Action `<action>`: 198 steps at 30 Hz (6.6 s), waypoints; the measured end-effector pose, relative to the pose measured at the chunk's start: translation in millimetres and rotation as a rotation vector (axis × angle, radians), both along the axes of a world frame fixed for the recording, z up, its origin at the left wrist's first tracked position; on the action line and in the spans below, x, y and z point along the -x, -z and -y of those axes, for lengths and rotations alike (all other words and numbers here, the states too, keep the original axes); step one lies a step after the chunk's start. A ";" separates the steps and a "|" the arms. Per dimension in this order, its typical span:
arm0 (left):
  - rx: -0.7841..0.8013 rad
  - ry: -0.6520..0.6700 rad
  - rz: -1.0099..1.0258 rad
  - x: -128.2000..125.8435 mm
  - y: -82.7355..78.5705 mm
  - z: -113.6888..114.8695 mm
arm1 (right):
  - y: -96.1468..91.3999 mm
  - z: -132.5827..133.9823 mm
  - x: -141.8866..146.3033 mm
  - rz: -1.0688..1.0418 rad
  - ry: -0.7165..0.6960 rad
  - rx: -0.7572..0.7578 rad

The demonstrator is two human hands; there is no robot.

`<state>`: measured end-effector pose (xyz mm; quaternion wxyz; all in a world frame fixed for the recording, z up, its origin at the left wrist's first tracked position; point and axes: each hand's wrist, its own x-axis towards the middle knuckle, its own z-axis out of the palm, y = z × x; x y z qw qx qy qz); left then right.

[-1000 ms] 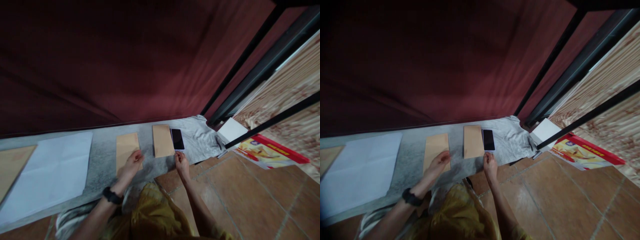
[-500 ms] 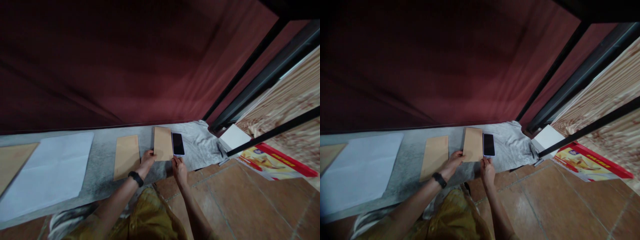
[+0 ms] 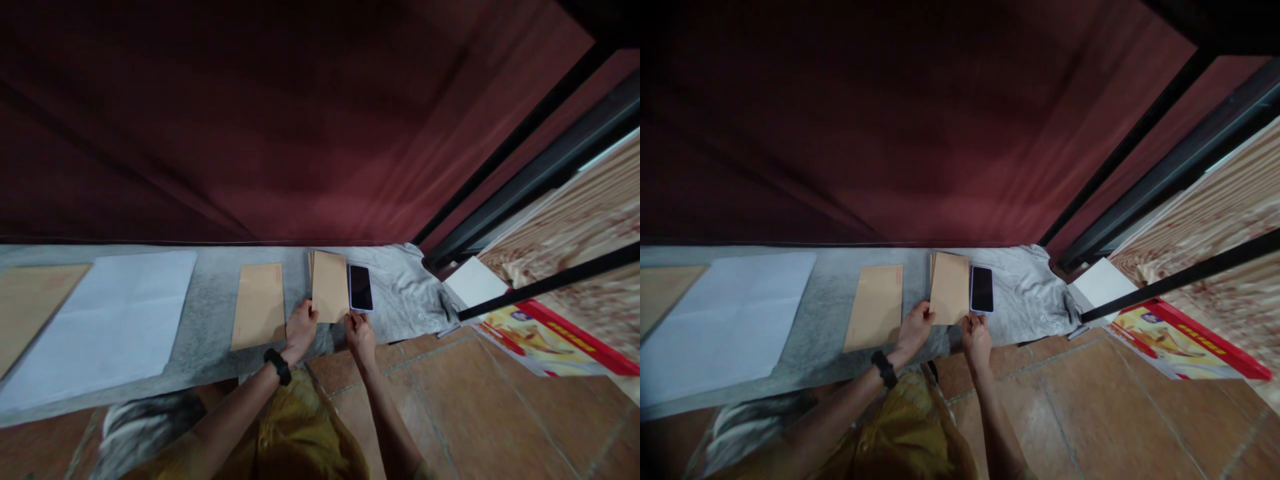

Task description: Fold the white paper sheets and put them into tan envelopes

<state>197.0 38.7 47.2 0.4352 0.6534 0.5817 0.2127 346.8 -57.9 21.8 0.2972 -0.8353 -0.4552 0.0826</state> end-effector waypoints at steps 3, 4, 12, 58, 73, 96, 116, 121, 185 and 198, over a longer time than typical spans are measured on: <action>0.015 -0.007 0.005 0.4 2.5 -0.2 | 3.0 0.3 -0.7 -0.025 -0.007 -0.036; 0.025 -0.012 0.012 0.7 3.9 -0.4 | 4.4 0.8 -0.9 -0.030 -0.015 -0.049; 0.116 -0.068 0.142 -1.0 14.5 4.4 | 13.4 2.6 -0.1 0.003 -0.042 -0.116; -0.312 0.384 -0.458 4.1 -7.4 22.9 | 4.7 -2.8 5.6 -0.036 -0.028 -0.054; -0.547 0.058 -0.443 125.6 -15.2 27.2 | -5.5 8.4 45.7 -0.220 -0.220 -0.257; -0.676 0.221 -0.871 166.7 10.9 54.8 | 2.5 -51.6 134.1 -0.813 -0.243 0.100; -0.720 0.175 -0.625 161.8 -1.4 42.0 | -4.0 -32.6 130.2 -0.940 -0.286 -0.189; -0.588 0.044 -0.291 158.7 -4.2 40.2 | -10.6 -30.0 123.5 -1.004 -0.265 -0.231; 0.147 -0.165 0.512 76.3 2.6 0.6 | -29.2 -24.1 51.9 -0.798 -0.109 -0.363; 0.064 -0.080 0.394 39.7 14.4 -7.0 | -6.3 -19.0 17.3 -0.719 0.066 -0.364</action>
